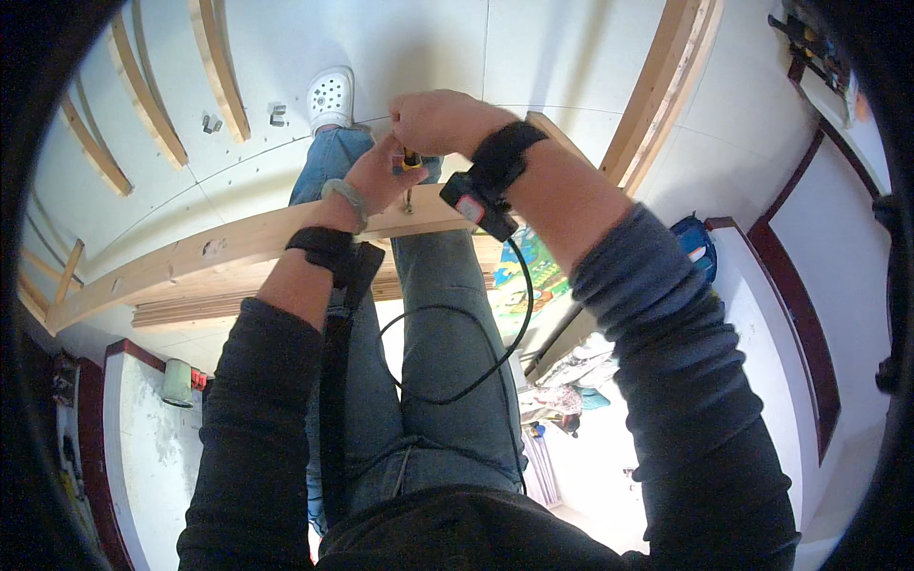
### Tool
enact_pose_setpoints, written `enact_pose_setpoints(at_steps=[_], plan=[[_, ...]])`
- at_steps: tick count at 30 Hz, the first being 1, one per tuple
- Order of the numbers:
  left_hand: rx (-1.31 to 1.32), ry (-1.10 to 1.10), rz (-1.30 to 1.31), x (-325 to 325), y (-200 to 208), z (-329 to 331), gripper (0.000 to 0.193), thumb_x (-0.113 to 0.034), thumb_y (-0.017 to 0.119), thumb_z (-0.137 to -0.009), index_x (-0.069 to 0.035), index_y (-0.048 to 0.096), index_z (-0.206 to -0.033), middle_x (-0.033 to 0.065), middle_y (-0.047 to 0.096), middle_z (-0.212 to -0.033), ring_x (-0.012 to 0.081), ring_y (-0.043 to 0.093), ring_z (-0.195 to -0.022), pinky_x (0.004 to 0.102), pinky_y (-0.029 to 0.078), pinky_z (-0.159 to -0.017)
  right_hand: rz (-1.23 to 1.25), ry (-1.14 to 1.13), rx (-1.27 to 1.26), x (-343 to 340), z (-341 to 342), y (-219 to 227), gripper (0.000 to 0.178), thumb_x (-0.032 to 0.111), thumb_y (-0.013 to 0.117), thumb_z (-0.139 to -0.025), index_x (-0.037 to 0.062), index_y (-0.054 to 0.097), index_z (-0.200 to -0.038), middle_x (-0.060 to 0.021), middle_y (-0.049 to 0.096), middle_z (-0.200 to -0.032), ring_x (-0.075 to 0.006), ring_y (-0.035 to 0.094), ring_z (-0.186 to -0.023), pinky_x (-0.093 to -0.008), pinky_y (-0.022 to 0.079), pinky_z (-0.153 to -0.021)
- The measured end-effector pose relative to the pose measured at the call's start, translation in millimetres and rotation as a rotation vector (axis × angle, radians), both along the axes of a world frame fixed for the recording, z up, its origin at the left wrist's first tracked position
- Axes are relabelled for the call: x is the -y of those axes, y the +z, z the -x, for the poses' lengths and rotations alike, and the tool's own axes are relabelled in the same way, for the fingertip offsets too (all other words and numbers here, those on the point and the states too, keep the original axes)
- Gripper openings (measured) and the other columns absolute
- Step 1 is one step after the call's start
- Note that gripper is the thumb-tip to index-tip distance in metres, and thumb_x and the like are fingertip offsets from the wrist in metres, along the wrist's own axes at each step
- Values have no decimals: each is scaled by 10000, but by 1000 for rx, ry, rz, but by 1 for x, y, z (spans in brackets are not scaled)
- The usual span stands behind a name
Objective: The person assembles a wooden furniture frame by attaching metal brackets to wooden slats using a screwdriver. They position the brackets, insert screws, and tighten them to secure the components together.
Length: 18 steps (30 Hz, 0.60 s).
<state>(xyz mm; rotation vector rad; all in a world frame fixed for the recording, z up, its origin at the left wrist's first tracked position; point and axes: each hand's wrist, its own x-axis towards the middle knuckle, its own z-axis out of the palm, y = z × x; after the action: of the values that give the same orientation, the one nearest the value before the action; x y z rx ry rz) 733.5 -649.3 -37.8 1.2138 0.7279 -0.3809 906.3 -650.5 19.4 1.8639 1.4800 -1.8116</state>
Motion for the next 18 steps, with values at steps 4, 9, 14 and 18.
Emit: enact_pose_setpoints(at_steps=[4,9,14,18], plan=[[9,-204,-12,-12,2,-3,354,-198,677,-754,-49,522,-1036,114,621,-924,206,620,-796,324,490,-723,91,114,-243,-8,-3,-2,288,278,505,-817,55,609,-966,-168,626,-939,-303,607,-882,-374,482,-765],[-178,-341,-374,-7,19,-27,345,-216,636,-788,-42,524,-1064,140,605,-1011,234,620,-855,341,489,-750,78,22,278,4,5,7,252,298,544,-789,92,675,-851,-113,651,-911,-279,622,-881,-393,491,-743],[115,-243,-79,-13,5,-19,428,-220,708,-715,-24,520,-1045,139,621,-956,259,608,-862,334,473,-761,-18,118,87,12,-5,-8,253,282,553,-794,93,641,-937,-105,647,-943,-285,619,-883,-395,485,-764],[-16,-310,-97,-14,1,-15,364,-218,696,-729,-24,541,-996,117,613,-951,226,605,-821,327,483,-701,-38,-8,-8,14,-6,-13,303,304,551,-791,69,619,-969,-116,644,-947,-291,617,-888,-390,474,-789]])
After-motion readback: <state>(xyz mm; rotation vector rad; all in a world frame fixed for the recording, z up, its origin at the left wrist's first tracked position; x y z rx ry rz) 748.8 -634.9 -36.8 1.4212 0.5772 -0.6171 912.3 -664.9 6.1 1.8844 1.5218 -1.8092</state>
